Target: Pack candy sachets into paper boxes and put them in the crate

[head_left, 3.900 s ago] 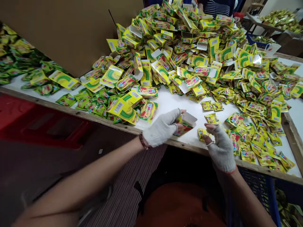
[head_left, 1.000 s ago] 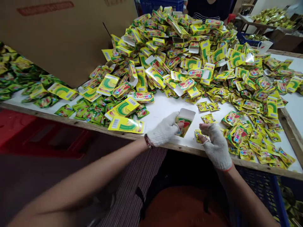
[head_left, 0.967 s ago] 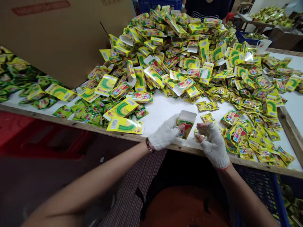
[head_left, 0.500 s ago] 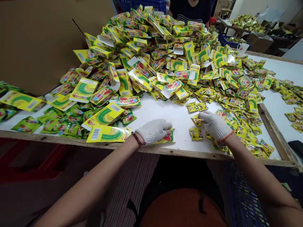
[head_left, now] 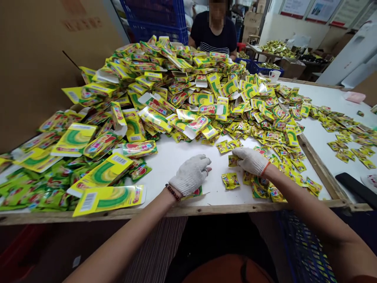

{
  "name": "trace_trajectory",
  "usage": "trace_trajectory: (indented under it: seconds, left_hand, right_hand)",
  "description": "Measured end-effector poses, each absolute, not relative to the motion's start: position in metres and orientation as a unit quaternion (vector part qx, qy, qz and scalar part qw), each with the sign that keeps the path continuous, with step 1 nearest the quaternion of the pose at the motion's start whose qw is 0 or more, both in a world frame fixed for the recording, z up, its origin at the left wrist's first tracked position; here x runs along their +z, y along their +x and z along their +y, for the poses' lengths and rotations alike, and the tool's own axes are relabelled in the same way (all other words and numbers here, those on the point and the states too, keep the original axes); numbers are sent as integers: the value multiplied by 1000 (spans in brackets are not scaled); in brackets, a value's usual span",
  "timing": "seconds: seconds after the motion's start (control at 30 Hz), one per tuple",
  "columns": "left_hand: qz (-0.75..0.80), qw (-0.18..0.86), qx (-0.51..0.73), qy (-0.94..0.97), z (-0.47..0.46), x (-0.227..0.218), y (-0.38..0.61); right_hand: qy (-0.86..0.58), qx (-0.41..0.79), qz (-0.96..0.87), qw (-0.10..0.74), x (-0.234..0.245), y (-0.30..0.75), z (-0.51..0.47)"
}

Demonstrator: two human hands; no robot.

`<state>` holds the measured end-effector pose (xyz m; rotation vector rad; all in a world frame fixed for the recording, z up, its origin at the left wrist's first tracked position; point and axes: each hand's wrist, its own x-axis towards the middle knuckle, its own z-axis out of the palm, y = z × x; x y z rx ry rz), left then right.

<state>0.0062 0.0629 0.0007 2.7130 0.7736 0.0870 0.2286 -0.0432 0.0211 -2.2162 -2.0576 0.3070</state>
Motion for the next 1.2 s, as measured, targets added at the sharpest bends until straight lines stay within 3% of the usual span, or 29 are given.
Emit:
trace_trajectory:
  seconds: [0.17,0.27,0.37,0.7,0.9,1.1,1.2]
  left_hand:
    - [331,104,74,935,96,-5,28]
    - [320,126,112,932,106,-10,43]
    - [290,165,115,936,104,-16,53]
    - [212,123,84,966,97,-25,44]
    - [209,121,80,967,101,-24,45]
    - [437,58,78,894,96,8,-19]
    - [558,37,-31,828,95,20,-65]
  right_hand:
    - [-710,121,-671,178,30,219,-58]
    - [-681,128,-687,219,30,211,-58]
    - [-625,149,-730,235,31,212,-57]
    - [-600,143,-747,249,39,194,-88]
    - [-581,186,-761,223,7,143,-105]
    - [-642,215,-697,236,-23,132,-108]
    - [-646,233,-682,250,-21,133,-107]
